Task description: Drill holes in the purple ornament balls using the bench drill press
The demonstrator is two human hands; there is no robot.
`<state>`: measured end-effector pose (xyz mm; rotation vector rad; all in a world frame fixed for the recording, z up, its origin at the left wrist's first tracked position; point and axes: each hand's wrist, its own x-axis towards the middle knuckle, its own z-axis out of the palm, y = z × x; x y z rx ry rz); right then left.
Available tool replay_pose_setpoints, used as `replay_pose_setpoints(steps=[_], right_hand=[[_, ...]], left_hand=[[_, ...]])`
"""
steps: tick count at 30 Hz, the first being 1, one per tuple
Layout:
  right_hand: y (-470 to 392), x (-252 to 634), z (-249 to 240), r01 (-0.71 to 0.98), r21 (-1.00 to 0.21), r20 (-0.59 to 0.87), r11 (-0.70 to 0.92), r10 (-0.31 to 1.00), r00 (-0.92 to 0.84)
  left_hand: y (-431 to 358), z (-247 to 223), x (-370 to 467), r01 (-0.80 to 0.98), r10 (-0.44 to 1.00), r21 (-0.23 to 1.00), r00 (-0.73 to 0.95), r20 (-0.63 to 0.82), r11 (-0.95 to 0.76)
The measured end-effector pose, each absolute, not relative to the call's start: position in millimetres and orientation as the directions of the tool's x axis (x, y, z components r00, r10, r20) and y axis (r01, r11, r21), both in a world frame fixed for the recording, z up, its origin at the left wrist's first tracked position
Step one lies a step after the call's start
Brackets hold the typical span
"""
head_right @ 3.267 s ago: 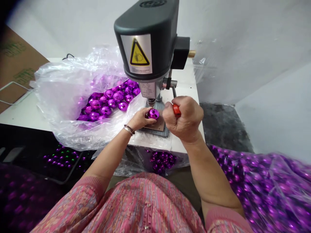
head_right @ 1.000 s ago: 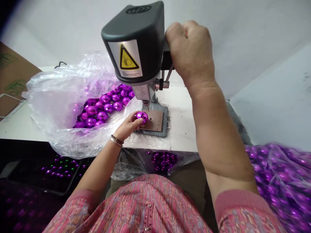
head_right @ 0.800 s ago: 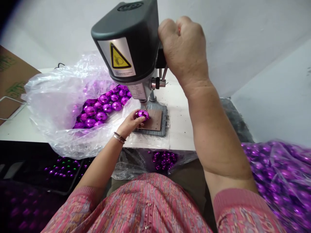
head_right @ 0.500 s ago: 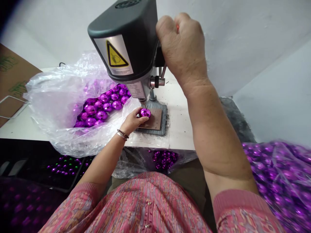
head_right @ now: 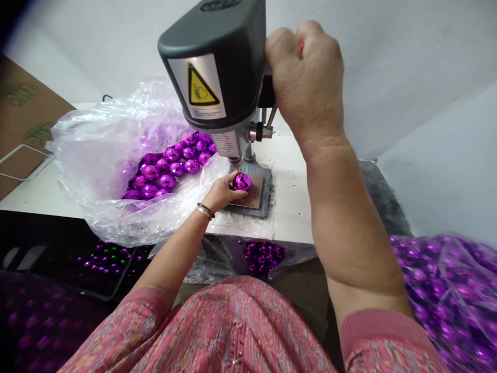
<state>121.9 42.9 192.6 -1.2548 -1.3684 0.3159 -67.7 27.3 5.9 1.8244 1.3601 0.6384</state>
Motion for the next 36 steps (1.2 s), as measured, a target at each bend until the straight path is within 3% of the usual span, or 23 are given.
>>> replay_pose_setpoints(steps=[4,7,13,20,26,36], right_hand=[[21.1,118.7,183.2,0.583,-0.696,0.651,0.419,0.711,0.266],[-3.6,119.3,163.7,0.669,-0.54,0.763,0.511,0.632,0.133],[-28.8,123.9,113.7,0.831,-0.222,0.891,0.509,0.453,-0.039],[-27.7,120.4,90.3,0.891,-0.056,0.944,0.45,0.314,-0.099],[-26.8,113.2,79.5,0.882,-0.041,0.97,0.469,0.23,-0.077],[-25.3,106.9,70.6,0.859,-0.105,0.979,0.5,0.202,0.002]], left_hand=[[26.1,3.6,-67.4,0.594,0.963,0.797,0.262,-0.059,-0.113],[26.9,1.8,-67.1,0.608,0.963,0.786,0.262,-0.063,-0.114],[26.5,0.0,-67.2,0.583,0.958,0.804,0.281,-0.059,-0.121],[23.1,6.7,-67.5,0.602,0.958,0.79,0.277,-0.071,-0.115],[24.2,1.4,-68.4,0.601,0.96,0.793,0.269,-0.076,-0.106],[22.3,2.9,-69.4,0.59,0.956,0.793,0.291,-0.035,-0.15]])
